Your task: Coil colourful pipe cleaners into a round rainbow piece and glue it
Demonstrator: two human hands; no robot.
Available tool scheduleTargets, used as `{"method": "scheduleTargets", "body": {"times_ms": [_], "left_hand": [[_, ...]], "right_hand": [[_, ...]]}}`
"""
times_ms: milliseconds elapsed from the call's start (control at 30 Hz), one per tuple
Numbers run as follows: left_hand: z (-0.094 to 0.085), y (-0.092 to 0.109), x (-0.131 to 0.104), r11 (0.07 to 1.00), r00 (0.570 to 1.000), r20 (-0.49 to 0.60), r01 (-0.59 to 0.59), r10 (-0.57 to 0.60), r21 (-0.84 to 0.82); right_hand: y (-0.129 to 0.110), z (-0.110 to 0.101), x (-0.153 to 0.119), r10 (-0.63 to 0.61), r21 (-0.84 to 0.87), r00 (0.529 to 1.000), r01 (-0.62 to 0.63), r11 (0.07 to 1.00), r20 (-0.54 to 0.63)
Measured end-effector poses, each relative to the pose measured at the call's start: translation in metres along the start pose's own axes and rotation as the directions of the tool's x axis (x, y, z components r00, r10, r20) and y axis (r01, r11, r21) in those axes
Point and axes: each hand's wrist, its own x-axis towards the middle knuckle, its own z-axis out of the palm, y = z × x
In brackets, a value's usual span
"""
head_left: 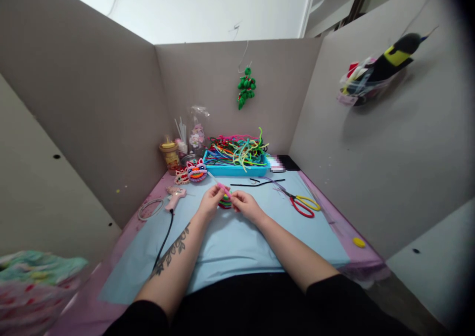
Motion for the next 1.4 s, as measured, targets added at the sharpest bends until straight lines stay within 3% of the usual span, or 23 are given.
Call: {"method": "scheduleTargets", "body": {"times_ms": [233,467,567,633,767,867,967,1067,1133,1200,1300,1400], "left_hand": [[0.005,0.005,0.000,0.976,0.996,-0.086,0.003,-0.023,-0.220],[-0.004,0.008,0.005,0.952,0.982,-0.188,-0.077,0.021,-0.296],[-0.016,0.010,0.011,0.936,0.961,-0.268,-0.153,0.067,-0.318],[-0.026,0.012,0.016,0.921,0.925,-0.370,-0.215,0.085,-0.326],[-0.041,0.017,0.021,0.927,0.870,-0.477,-0.273,0.123,-0.259],[-0.039,0.017,0.018,0.960,0.889,-0.438,-0.225,0.133,-0.165],[-0.029,0.015,0.013,0.986,0.934,-0.339,-0.147,0.111,-0.083],[-0.019,0.012,0.008,0.998,0.972,-0.226,-0.058,0.060,0.017],[-0.014,0.009,0.005,0.995,0.988,-0.152,-0.022,0.037,0.101],[-0.011,0.007,0.003,0.985,0.995,-0.091,-0.017,0.033,0.171],[-0.010,0.006,0.001,0.974,0.999,-0.031,-0.033,0.041,0.223],[-0.009,0.007,0.000,0.968,0.998,0.008,-0.060,0.060,0.242]], "right_hand": [[0.000,0.000,0.002,-0.019,-0.058,1.000,0.018,0.998,-0.008],[-0.001,0.000,0.000,-0.027,-0.162,1.000,0.024,0.987,-0.016],[-0.005,-0.015,0.001,-0.047,-0.304,0.999,0.045,0.952,0.001],[-0.007,-0.034,0.004,-0.057,-0.416,0.998,0.047,0.908,-0.012],[-0.004,-0.075,0.008,-0.079,-0.657,0.962,-0.118,0.744,-0.262],[0.003,-0.090,0.008,-0.014,-0.786,0.952,-0.244,0.568,-0.305],[0.007,-0.087,0.008,-0.013,-0.828,0.937,-0.301,0.474,-0.349],[0.006,-0.071,0.008,-0.206,-0.827,0.919,-0.184,0.532,-0.336],[0.003,-0.054,0.007,-0.327,-0.769,0.912,0.021,0.639,-0.247],[0.000,-0.036,0.006,-0.371,-0.662,0.913,0.172,0.729,-0.171],[-0.002,-0.016,0.004,-0.404,-0.612,0.907,0.254,0.749,-0.119],[-0.002,-0.008,0.003,-0.401,-0.654,0.912,0.252,0.713,-0.086]]}}
